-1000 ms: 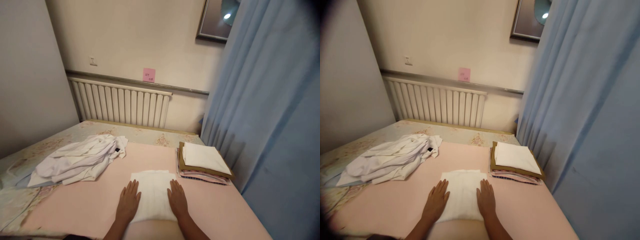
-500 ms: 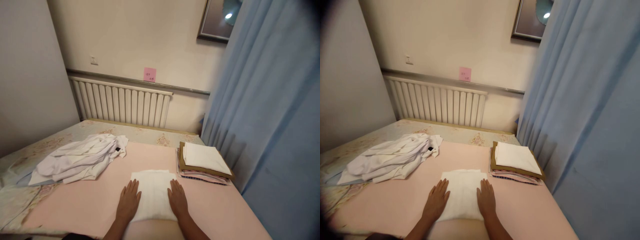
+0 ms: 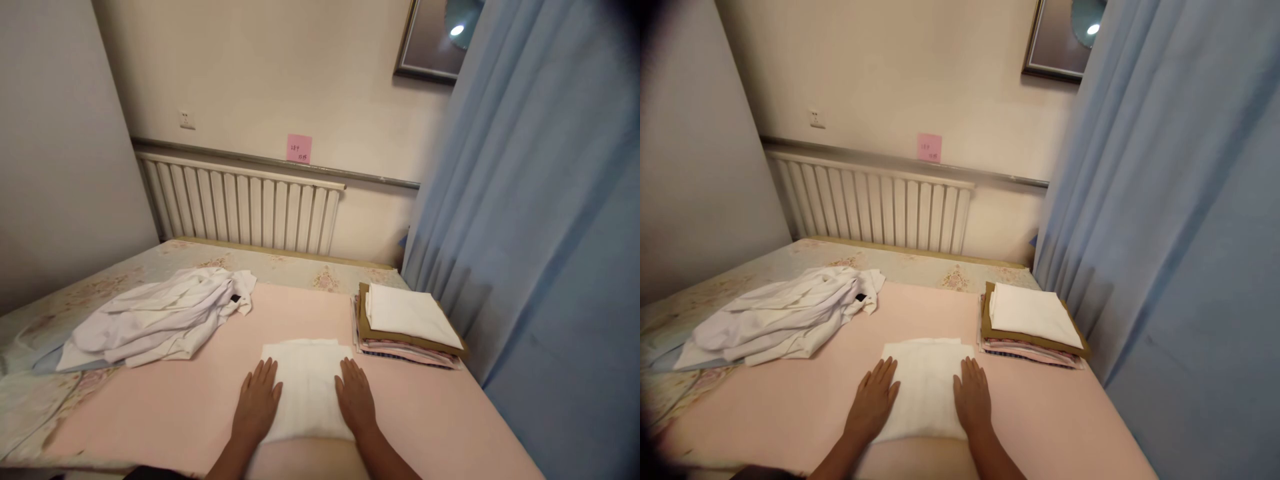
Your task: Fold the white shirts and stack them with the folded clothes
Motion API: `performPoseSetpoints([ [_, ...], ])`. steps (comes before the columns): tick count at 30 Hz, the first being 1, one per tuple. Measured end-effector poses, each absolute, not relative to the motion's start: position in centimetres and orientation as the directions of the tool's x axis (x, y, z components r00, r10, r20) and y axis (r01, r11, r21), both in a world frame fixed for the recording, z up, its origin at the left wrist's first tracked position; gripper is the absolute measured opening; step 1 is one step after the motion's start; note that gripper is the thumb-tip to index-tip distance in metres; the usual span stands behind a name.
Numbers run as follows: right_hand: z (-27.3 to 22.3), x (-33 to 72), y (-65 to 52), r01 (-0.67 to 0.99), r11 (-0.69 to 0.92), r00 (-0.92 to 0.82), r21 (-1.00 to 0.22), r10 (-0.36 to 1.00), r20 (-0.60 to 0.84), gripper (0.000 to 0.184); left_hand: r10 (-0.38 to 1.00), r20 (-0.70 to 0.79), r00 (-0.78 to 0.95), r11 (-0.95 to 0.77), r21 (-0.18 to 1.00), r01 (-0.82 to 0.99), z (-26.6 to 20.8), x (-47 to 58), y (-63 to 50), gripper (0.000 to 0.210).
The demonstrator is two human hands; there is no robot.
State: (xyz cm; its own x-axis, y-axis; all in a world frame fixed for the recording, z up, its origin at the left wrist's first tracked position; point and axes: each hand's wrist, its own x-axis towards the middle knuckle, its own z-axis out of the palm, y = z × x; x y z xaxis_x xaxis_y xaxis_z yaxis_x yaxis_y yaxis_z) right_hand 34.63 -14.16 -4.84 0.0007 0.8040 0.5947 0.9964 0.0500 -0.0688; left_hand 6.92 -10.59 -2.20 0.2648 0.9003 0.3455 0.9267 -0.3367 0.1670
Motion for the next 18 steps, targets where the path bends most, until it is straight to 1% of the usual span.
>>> performPoseSetpoints([
  [9, -4.42, 34.57, -14.23, 0.998, 0.027, 0.010, -0.062, 0.843, 0.537, 0.048, 0.891, 0.364, 0.271, -0.344, 0.152, 0.927, -2.25, 6.92, -10.68, 0.051],
  [18, -4.60, 34.56, -14.33, 0.997, 0.036, 0.007, -0.066, 0.833, 0.553, 0.046, 0.889, 0.369, 0.271, -0.347, 0.157, 0.925, -2.20, 6.95, -10.70, 0.051],
])
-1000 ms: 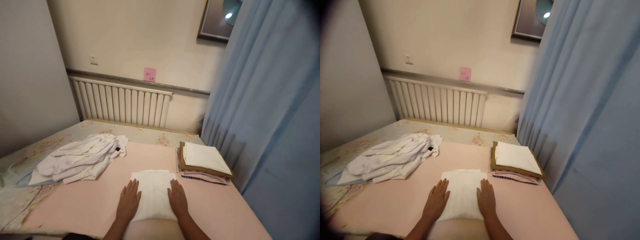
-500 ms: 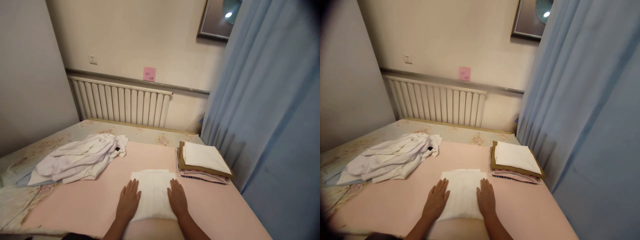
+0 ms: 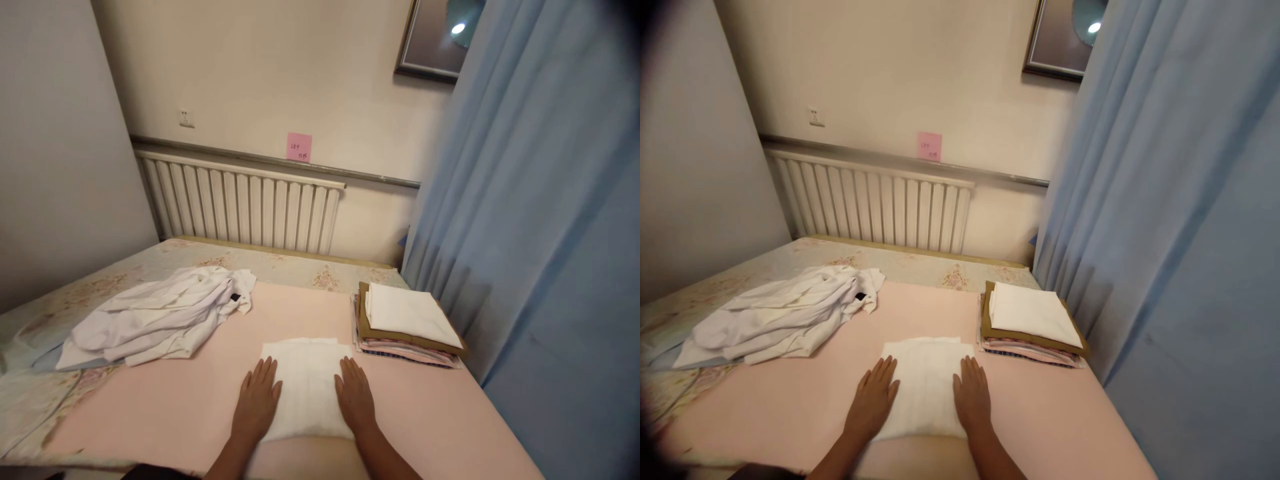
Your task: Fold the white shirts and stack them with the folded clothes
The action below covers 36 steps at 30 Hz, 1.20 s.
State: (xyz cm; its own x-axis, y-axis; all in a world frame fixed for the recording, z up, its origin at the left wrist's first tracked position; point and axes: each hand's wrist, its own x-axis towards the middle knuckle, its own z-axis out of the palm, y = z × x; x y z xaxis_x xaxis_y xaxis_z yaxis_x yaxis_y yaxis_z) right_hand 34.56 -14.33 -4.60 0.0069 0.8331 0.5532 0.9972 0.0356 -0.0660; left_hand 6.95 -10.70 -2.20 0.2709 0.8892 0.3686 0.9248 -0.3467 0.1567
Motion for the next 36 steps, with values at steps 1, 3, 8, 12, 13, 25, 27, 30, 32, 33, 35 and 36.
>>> performPoseSetpoints([
  [1, -4.61, 34.56, -14.32, 0.997, 0.037, 0.006, -0.067, 0.832, 0.554, 0.046, 0.890, 0.367, 0.271, -0.347, 0.158, 0.924, -2.19, 6.93, -10.70, 0.051],
  [3, -4.63, 34.57, -14.29, 0.997, 0.037, 0.008, -0.069, 0.831, 0.556, 0.047, 0.890, 0.366, 0.271, -0.347, 0.160, 0.924, -2.17, 6.91, -10.71, 0.051],
  [8, -4.57, 34.58, -14.23, 0.996, 0.036, 0.018, -0.085, 0.831, 0.556, 0.047, 0.891, 0.363, 0.272, -0.345, 0.154, 0.926, -2.11, 6.89, -10.73, 0.051],
  [12, -4.40, 34.51, -14.27, 0.995, 0.031, 0.022, -0.090, 0.846, 0.533, 0.048, 0.895, 0.356, 0.268, -0.342, 0.164, 0.925, -2.09, 6.92, -10.68, 0.052],
  [13, -4.37, 34.50, -14.28, 0.995, 0.030, 0.023, -0.092, 0.847, 0.532, 0.048, 0.896, 0.354, 0.268, -0.342, 0.166, 0.925, -2.09, 6.93, -10.67, 0.052],
  [25, -4.24, 34.54, -14.36, 0.992, 0.048, 0.024, -0.121, 0.846, 0.533, 0.047, 0.885, 0.380, 0.271, -0.350, 0.156, 0.924, -2.16, 6.89, -10.74, 0.051],
  [27, -4.14, 34.52, -14.38, 0.992, 0.045, 0.024, -0.118, 0.848, 0.530, 0.045, 0.887, 0.376, 0.267, -0.346, 0.160, 0.924, -2.15, 6.90, -10.69, 0.051],
  [30, -3.98, 34.47, -14.43, 0.993, 0.042, 0.025, -0.113, 0.844, 0.535, 0.043, 0.888, 0.376, 0.266, -0.348, 0.171, 0.922, -2.01, 6.97, -10.66, 0.050],
  [32, -3.89, 34.47, -14.47, 0.993, 0.044, 0.021, -0.107, 0.841, 0.540, 0.043, 0.889, 0.374, 0.265, -0.351, 0.183, 0.918, -1.84, 7.04, -10.74, 0.050],
  [33, -3.85, 34.48, -14.49, 0.994, 0.045, 0.019, -0.104, 0.840, 0.542, 0.043, 0.889, 0.375, 0.264, -0.352, 0.190, 0.916, -1.74, 7.07, -10.82, 0.050],
  [35, -3.78, 34.50, -14.49, 0.994, 0.044, 0.019, -0.102, 0.841, 0.541, 0.042, 0.888, 0.381, 0.259, -0.355, 0.209, 0.911, -1.55, 7.11, -10.98, 0.049],
  [36, -3.76, 34.51, -14.48, 0.994, 0.042, 0.020, -0.102, 0.842, 0.539, 0.042, 0.888, 0.383, 0.255, -0.357, 0.222, 0.907, -1.46, 7.11, -11.02, 0.048],
])
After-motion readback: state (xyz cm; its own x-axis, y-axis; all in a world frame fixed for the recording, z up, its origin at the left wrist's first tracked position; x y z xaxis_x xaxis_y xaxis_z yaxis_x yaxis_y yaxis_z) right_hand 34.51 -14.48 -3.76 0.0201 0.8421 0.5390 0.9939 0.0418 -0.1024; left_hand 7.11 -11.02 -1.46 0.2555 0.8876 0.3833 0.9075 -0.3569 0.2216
